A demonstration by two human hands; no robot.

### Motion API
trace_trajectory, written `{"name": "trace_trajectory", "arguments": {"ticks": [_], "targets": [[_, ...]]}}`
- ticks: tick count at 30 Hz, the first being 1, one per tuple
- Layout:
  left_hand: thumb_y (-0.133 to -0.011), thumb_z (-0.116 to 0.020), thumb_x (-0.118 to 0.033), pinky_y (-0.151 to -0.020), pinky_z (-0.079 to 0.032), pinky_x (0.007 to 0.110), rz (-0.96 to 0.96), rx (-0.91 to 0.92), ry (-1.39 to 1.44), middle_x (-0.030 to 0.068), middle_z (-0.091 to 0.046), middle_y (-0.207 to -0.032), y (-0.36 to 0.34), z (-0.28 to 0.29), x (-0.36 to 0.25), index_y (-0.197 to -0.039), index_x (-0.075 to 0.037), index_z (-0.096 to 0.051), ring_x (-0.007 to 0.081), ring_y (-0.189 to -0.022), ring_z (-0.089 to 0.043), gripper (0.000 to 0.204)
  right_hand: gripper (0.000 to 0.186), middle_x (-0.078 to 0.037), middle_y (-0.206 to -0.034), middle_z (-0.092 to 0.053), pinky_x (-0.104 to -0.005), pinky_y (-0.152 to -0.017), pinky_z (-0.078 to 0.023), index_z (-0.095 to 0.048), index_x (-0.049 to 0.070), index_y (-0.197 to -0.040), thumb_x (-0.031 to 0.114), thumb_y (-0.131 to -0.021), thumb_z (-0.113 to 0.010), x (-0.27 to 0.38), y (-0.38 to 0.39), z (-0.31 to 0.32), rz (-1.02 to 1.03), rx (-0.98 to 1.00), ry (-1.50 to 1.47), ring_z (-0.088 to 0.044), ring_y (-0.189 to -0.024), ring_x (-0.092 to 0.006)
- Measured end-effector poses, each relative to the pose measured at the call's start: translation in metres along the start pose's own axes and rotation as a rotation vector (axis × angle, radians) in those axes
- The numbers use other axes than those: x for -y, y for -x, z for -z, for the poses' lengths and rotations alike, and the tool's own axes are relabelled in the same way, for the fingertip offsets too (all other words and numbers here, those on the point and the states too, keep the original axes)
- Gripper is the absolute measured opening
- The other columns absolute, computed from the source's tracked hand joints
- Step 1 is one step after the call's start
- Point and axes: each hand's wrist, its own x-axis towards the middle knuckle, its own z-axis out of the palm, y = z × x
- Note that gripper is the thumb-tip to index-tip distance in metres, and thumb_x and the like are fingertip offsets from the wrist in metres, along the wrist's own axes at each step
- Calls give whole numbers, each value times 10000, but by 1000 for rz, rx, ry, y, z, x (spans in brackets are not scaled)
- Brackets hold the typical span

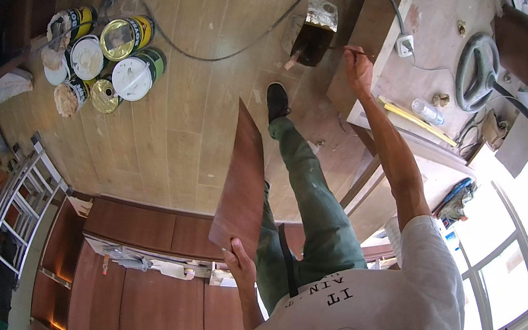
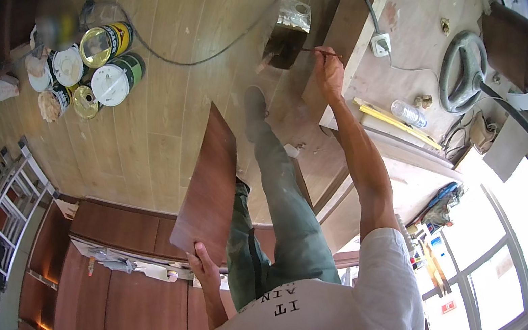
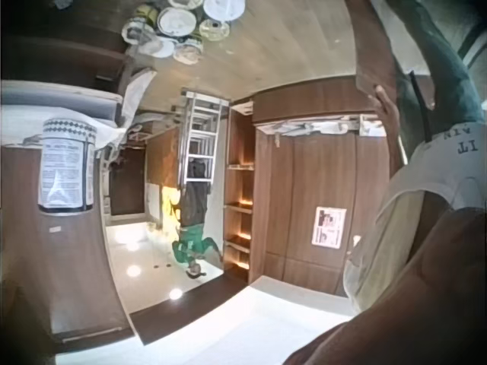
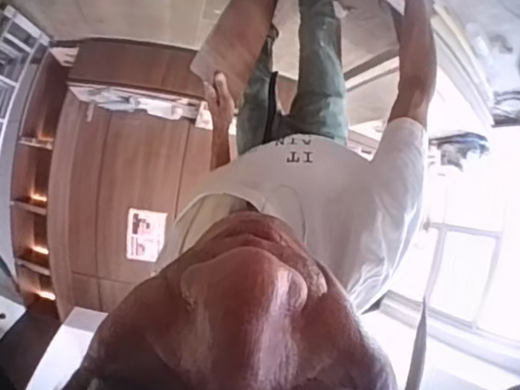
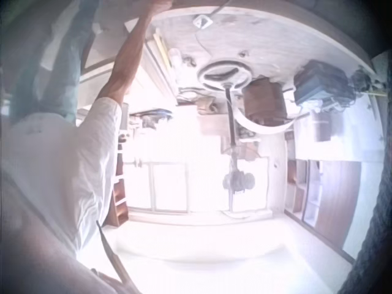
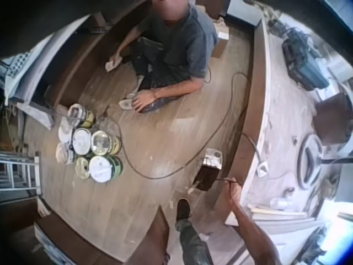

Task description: The person handles a curved wooden panel, applies a substance with a brush, wipes the surface with a cloth, and fits the panel into a curved cabinet opening. The person then picks up and handles a sanding block.

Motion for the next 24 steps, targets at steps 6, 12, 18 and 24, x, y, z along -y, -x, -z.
{"name": "trace_trajectory", "arguments": {"ticks": [6,12,18,24], "targets": [[-1049,-450,-287,-768,-448,301,-4,-43,13,103,-599,-969,10,10,12,-1068,59,-538,165,-867,-540,358,200,-159,-963,-690,-409,-824,-492,-657,70,-1050,216,-975,-543,0,4,13,86,-12,51,-646,-911,-348],[-1047,-457,-307,-735,-439,285,-5,-36,50,68,-593,-921,13,21,27,-1017,44,-553,133,-838,-526,365,216,-153,-961,-693,-406,-811,-498,-662,60,-1029,235,-975,-548,21,7,27,39,-24,76,-652,-919,-346],[-1048,-452,-320,-762,-444,303,-3,-100,60,79,-595,-939,17,21,41,-1036,43,-557,149,-865,-533,378,264,-133,-864,-708,-357,-756,-528,-655,30,-1006,273,-967,-558,11,1,22,-87,-117,-172,-698,-824,-253],[-1050,-446,-319,-798,-438,302,11,-60,91,85,-592,-989,14,22,34,-1082,45,-553,153,-915,-529,381,325,-113,-817,-702,-326,-698,-533,-628,1,-933,320,-954,-572,2,1,3,-178,-174,-247,-696,-748,-204]]}}
